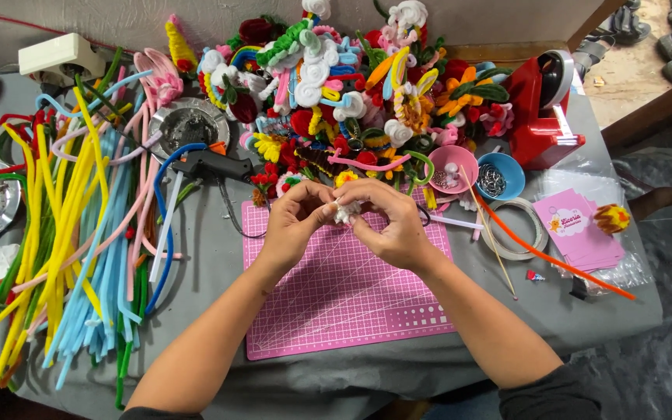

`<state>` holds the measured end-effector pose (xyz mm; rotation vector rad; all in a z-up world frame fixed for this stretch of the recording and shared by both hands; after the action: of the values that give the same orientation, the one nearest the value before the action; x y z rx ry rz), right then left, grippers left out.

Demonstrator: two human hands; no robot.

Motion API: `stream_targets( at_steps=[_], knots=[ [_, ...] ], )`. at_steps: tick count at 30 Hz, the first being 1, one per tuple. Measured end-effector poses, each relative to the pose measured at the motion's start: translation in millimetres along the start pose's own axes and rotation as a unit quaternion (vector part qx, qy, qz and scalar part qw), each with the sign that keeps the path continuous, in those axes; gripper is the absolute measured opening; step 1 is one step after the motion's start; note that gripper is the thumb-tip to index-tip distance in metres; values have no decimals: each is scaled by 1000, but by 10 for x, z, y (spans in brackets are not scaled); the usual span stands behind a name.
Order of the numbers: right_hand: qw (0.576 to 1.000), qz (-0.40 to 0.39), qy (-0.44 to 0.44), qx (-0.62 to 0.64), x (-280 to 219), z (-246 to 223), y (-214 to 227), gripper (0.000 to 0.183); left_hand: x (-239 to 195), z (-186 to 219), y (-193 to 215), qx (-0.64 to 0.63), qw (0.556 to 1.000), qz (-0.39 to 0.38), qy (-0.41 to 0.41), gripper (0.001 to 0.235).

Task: Assembling decorative floral items by applying hot glue to small components and attaching them to pipe cleaners.

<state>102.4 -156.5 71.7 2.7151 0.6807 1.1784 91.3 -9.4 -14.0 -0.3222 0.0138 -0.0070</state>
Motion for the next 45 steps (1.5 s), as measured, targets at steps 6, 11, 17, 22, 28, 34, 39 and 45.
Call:
stream_targets(
  at_steps=[6,11,17,22,28,34,39,45],
  knots=[
    [998,1,-36,44,-11,66,15,27,-36,195,-81,7,999,20,-23,11],
    [981,-66,60,-171,117,-102,444,14,-25,624,220,222,957,111,-147,11],
    [856,-144,-162,-469,-316,49,1247,11,-83,959,433,520,802,192,-222,9],
    [732,-140,-185,-641,-793,292,1277,14,-142,1078,558,619,736,223,-160,4],
    [646,-135,-124,-741,-1050,637,1379,26,-186,883,485,673,732,106,27,12],
    [729,-88,-80,-674,-957,350,1388,8,-152,694,137,685,716,79,-112,23],
    [941,15,-227,-249,-654,-123,1091,20,-240,488,-290,361,910,-42,-197,14],
    [970,-27,-240,-37,-421,-80,416,20,-257,263,-459,113,990,-88,-13,28]
  ],
)
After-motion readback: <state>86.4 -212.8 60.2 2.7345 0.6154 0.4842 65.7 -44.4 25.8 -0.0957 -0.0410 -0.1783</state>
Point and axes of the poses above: each hand's wrist, its own x-axis towards the middle knuckle, its own y-axis out of the back of the hand, z = x × y, the point moved 8 cm from there along x, towards the middle knuckle, and after that the axes turned 11 degrees about y, right-handed, at the moved point
